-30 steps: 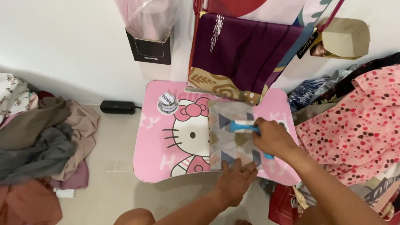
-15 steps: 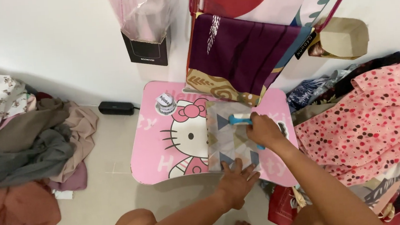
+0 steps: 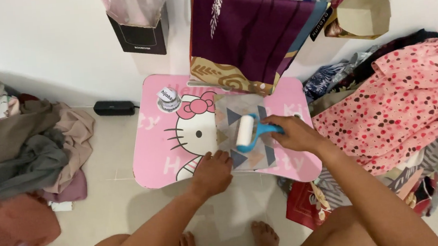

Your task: The person is lint rolling a small piece of patterned fabric on a low table and then folding it.

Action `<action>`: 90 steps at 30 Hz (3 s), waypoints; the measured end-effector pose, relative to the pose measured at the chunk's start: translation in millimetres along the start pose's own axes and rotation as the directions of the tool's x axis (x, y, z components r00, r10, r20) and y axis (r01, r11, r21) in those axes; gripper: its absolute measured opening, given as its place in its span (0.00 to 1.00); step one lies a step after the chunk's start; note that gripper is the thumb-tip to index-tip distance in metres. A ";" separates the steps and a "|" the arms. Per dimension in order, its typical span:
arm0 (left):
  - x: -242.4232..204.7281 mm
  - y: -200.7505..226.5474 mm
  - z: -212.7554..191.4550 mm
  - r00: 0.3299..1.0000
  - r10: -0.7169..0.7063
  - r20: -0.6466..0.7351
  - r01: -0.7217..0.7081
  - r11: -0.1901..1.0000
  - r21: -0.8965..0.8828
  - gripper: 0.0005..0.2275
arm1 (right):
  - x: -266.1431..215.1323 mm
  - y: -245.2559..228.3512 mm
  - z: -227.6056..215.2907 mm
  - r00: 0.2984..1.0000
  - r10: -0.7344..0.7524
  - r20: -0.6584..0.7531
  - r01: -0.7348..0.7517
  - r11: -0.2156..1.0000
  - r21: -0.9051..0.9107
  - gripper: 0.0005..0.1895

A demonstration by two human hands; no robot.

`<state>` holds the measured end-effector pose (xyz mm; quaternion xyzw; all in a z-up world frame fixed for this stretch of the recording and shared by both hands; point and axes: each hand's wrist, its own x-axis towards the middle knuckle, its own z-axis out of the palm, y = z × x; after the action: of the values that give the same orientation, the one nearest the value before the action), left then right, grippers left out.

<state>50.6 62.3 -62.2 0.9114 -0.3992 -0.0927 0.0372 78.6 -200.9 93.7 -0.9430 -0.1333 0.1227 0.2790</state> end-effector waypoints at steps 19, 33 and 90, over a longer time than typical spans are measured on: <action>-27.1 55.7 -5.3 0.961 0.103 -0.257 -0.043 0.973 0.229 0.21 | -45.3 15.1 -25.3 0.984 0.175 -0.036 -0.176 0.984 -0.038 0.19; 2.3 71.7 35.3 0.995 -0.003 -0.103 0.024 0.980 0.200 0.32 | 4.7 -70.9 106.9 0.986 0.144 0.083 -0.115 0.951 -0.287 0.17; -24.3 79.7 27.2 0.960 0.258 -0.110 -0.194 0.895 0.401 0.30 | 32.1 -40.3 6.0 0.979 0.091 0.181 -0.043 0.967 -0.252 0.24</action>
<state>-28.3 26.2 -74.2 0.8525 -0.5087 0.0662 -0.1006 99.3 -155.1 106.3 -0.9582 -0.1415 0.2048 0.1413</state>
